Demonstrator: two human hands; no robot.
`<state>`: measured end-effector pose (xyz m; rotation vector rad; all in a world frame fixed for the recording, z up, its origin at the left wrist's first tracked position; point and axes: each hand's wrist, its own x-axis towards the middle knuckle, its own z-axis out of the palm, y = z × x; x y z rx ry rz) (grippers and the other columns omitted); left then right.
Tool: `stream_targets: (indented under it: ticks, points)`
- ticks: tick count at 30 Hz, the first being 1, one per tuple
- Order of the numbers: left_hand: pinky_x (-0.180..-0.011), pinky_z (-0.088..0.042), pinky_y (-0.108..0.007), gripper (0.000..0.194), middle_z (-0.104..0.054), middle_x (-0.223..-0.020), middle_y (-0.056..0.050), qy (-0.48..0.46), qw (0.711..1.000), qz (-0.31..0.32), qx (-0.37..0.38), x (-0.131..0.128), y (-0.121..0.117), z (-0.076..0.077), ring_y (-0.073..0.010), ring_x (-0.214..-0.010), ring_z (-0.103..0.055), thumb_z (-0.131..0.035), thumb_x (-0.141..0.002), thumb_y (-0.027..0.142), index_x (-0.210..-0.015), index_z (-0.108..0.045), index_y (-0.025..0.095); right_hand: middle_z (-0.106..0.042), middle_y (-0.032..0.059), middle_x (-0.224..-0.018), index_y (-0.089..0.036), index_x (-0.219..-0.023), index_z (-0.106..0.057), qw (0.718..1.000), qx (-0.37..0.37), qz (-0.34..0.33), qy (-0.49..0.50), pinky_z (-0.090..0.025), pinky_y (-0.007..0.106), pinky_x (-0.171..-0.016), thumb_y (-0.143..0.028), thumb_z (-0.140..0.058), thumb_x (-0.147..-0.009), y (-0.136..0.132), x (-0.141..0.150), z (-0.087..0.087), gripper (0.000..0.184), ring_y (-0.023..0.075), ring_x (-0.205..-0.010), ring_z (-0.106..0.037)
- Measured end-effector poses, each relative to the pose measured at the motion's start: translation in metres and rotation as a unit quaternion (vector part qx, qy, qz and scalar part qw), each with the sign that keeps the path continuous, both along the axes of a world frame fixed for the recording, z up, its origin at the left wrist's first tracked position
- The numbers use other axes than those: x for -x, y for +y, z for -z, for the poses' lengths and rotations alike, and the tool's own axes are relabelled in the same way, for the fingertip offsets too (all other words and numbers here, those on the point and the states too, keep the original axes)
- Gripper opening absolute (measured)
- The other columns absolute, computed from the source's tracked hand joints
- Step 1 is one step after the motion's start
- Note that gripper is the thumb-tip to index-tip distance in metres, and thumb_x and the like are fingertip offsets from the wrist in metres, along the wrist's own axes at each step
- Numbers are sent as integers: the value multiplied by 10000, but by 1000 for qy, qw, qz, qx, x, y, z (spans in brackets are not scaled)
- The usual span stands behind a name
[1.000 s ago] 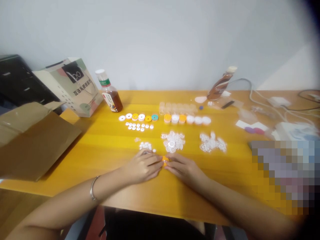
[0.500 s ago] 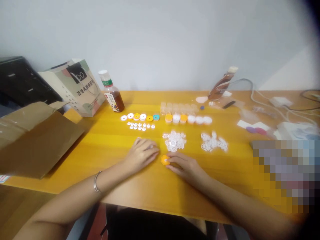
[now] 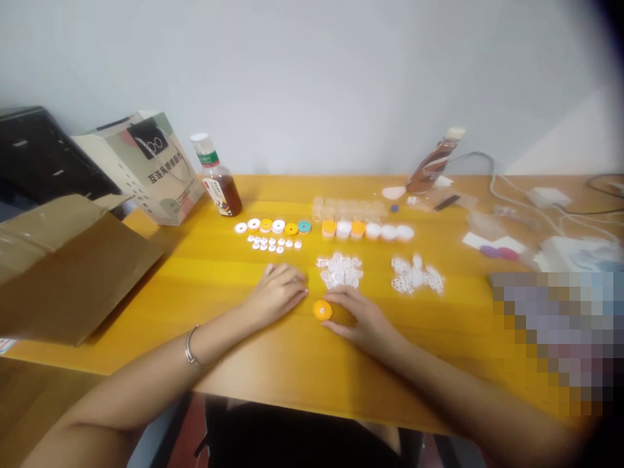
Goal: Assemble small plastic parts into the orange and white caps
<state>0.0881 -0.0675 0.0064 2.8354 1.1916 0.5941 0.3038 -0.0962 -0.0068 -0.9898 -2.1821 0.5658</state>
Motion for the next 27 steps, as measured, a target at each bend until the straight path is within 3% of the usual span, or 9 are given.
stream_targets:
  ticks: [6,12,15,20,27]
  points:
    - [-691,-279,-307,171,-639,-899,-21,14,996,58,-65,-1,6,3,-149,-826,-506,-441,-864,220,-815,-592,157,-577,44,-945,-228,-930,-581,1000,0,-6,6,-496,305,-790,-206,-622,-718,2,1,2,217,167,-873,-590]
    - [-704,-283,-301,116,-640,-918,-10,-45,991,105,-73,-5,-1,-1,-135,-858,-513,-482,-850,233,-904,-567,177,-572,47,-944,-227,-924,-577,1000,12,-17,18,-498,313,-794,-215,-642,-710,3,0,3,224,170,-883,-586]
    - [-709,-275,-309,121,-635,-939,-14,-22,988,133,-76,-9,-6,-2,-141,-888,-507,-472,-863,236,-915,-565,180,-571,57,-950,-217,-920,-577,1000,13,-18,21,-498,316,-795,-218,-644,-710,3,1,3,220,173,-888,-586]
    - [-696,-274,-312,153,-618,-944,-17,15,991,124,-57,-13,-10,-4,-153,-867,-489,-448,-881,229,-876,-595,191,-568,59,-962,-220,-935,-574,999,11,-25,25,-498,323,-795,-217,-647,-710,4,1,4,236,175,-892,-587]
    - [-696,-296,-296,187,-612,-887,-21,-42,994,99,4,-13,-11,0,-136,-825,-492,-447,-880,250,-884,-629,208,-573,50,-933,-229,-937,-584,999,13,-26,21,-506,321,-774,-223,-643,-715,4,1,3,230,173,-862,-590]
